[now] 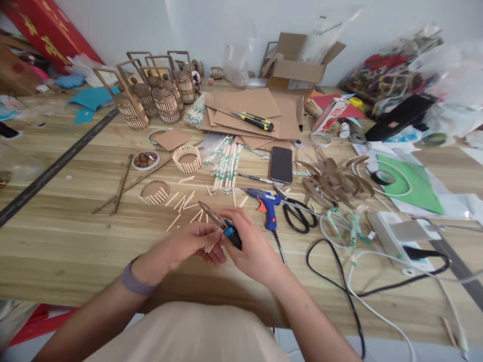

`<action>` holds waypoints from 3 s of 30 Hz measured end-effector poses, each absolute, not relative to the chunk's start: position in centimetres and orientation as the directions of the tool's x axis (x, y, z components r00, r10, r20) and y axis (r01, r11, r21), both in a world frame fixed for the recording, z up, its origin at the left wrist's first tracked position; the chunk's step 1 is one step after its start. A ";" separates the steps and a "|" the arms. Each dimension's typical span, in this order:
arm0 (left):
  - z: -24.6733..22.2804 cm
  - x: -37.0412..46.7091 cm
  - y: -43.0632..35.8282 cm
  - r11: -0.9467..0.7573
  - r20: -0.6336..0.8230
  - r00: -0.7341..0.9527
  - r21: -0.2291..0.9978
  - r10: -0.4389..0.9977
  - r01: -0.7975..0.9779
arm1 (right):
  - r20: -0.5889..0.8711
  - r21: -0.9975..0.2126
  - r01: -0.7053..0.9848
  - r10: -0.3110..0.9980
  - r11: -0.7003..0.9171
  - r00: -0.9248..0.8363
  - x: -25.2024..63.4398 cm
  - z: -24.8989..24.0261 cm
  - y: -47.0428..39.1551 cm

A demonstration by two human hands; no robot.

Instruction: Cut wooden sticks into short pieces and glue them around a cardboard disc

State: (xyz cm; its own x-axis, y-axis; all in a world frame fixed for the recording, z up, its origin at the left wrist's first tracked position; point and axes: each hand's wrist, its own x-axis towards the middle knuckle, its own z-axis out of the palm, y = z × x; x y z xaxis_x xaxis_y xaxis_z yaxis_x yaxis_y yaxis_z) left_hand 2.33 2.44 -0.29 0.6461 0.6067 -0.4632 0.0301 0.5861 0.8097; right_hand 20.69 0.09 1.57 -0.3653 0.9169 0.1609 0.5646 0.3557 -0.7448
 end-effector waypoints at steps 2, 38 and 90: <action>-0.5 2.5 2.5 0.592 -0.467 0.565 0.804 0.680 -0.049 | 0.252 -0.694 0.607 0.921 0.386 -0.298 20.5 1.2 -0.1; 1.3 2.5 1.0 0.572 -0.493 0.579 0.818 0.649 0.055 | -0.603 -0.780 0.454 0.711 -0.431 -0.362 23.3 4.0 -1.9; 0.9 2.7 0.7 0.488 -0.449 0.623 0.864 0.640 0.122 | -0.429 -0.837 0.528 0.774 -0.147 -0.465 22.0 2.6 -1.5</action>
State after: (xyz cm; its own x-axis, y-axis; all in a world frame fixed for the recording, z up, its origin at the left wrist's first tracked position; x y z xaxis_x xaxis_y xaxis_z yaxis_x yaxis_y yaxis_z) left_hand 2.75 0.66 0.94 0.6230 0.6402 -0.4494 0.1218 0.4881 0.8643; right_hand 22.04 -1.48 2.61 -0.4649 0.7745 -0.4290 0.5278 -0.1466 -0.8366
